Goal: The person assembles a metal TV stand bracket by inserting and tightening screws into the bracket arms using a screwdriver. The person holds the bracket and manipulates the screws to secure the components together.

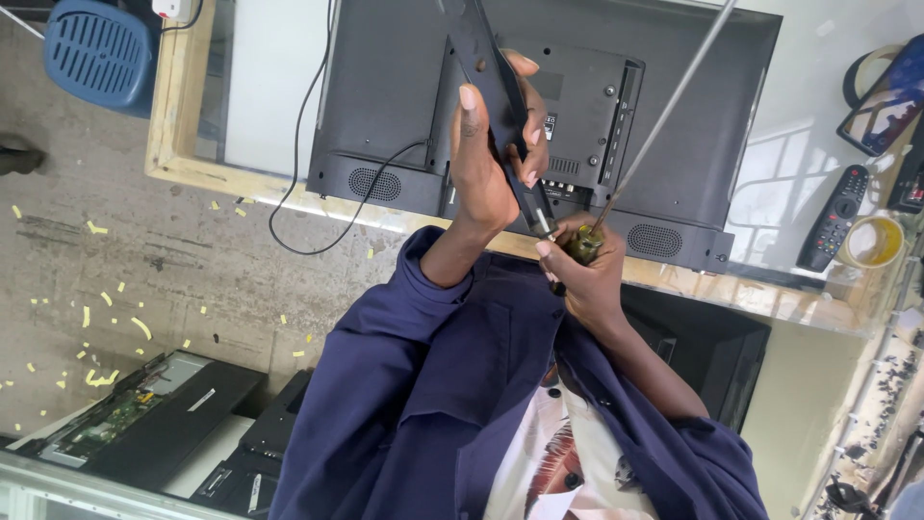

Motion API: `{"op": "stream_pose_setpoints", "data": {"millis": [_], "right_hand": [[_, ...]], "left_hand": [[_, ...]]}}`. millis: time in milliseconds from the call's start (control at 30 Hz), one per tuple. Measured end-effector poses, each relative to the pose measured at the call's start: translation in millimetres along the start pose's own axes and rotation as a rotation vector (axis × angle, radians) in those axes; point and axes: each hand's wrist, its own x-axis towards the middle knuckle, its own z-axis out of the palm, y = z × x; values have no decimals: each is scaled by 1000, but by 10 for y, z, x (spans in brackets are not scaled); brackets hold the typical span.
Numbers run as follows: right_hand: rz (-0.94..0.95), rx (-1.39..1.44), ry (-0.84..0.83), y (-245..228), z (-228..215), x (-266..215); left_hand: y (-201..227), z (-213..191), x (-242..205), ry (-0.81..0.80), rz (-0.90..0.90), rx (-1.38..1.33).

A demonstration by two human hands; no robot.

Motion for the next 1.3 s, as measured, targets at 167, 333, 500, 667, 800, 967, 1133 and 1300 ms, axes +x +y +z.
{"op": "stream_pose_setpoints", "data": {"millis": [167,333,500,667,800,967,1133,1300], "right_hand": [[-3,107,-90,85,-68,11],[9,-150,7,18,-60,-25],[68,8,-72,152,-118,-46],[-49,-201,56,175,-223,-18],[-57,-121,122,150,-538,3],[-257,-792,513,298,-1781,119],[-293,-1300,687,768,-2950,111],[-173,-1451,690,1086,-3363,85]], "left_hand": [[-28,-1,7,-8,4,-13],[-46,-2,-2,0,-17,-22],[-128,-72,-29,-1,-68,-106],[-227,-191,-54,6,-108,-84],[-264,-270,-43,4,-106,-17],[-244,-269,-49,29,-118,78],[-365,-181,-31,20,-146,99],[-444,-94,-30,20,-206,85]]}}
